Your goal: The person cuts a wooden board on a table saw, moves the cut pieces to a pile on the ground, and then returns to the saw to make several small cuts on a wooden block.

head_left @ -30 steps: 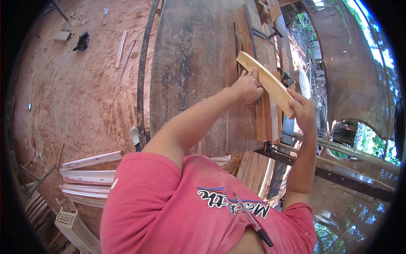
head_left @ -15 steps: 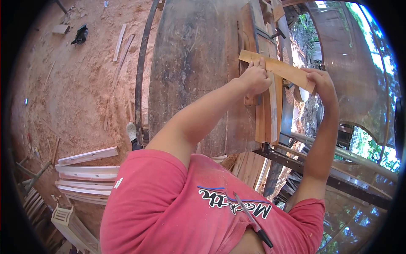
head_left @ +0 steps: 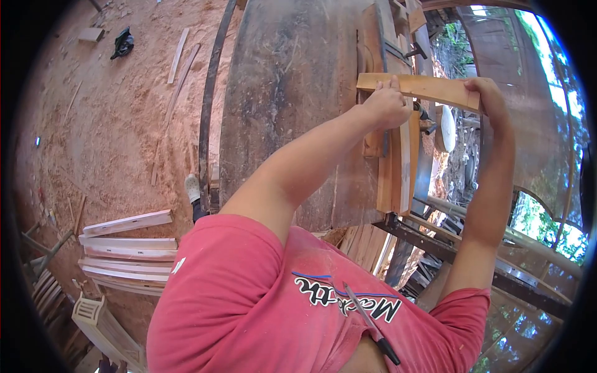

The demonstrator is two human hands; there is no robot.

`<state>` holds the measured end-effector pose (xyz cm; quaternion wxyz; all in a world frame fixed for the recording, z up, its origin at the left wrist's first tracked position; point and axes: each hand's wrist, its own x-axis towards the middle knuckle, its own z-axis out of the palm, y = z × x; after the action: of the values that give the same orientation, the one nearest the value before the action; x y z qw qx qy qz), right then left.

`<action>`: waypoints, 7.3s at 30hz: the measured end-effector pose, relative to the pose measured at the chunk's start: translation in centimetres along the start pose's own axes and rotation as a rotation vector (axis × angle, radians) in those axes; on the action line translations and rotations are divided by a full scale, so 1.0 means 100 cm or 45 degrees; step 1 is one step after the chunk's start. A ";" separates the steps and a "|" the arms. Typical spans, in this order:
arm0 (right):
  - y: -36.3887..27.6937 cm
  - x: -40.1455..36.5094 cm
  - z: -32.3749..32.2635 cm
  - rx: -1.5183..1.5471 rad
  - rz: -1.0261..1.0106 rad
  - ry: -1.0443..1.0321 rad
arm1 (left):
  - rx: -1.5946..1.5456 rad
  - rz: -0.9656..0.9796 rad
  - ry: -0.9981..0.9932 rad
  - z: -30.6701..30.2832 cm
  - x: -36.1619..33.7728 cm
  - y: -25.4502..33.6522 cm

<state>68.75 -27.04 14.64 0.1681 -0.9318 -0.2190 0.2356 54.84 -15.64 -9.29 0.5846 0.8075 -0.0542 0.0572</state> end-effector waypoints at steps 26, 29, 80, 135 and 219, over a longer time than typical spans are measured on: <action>0.066 -0.251 0.265 -0.026 0.277 0.322 | -0.020 -0.007 -0.342 0.065 -0.129 -0.028; 0.083 -0.267 0.317 0.000 0.378 0.248 | 0.082 -0.188 -0.354 0.074 -0.153 -0.018; -0.020 -0.248 0.402 1.437 -0.045 -0.999 | -0.471 -0.822 0.564 -0.006 -0.387 0.021; -0.033 -0.164 0.479 -0.183 -0.719 0.507 | -0.387 -2.172 1.044 -0.055 -0.720 -0.216; 0.115 -0.247 0.357 -0.221 0.133 0.240 | 0.157 -0.161 -0.276 0.097 -0.133 -0.052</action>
<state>34.60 -41.33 -10.88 0.0943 -0.9709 -0.1731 0.1358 42.81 -23.00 -19.28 0.5268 0.8453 -0.0625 -0.0640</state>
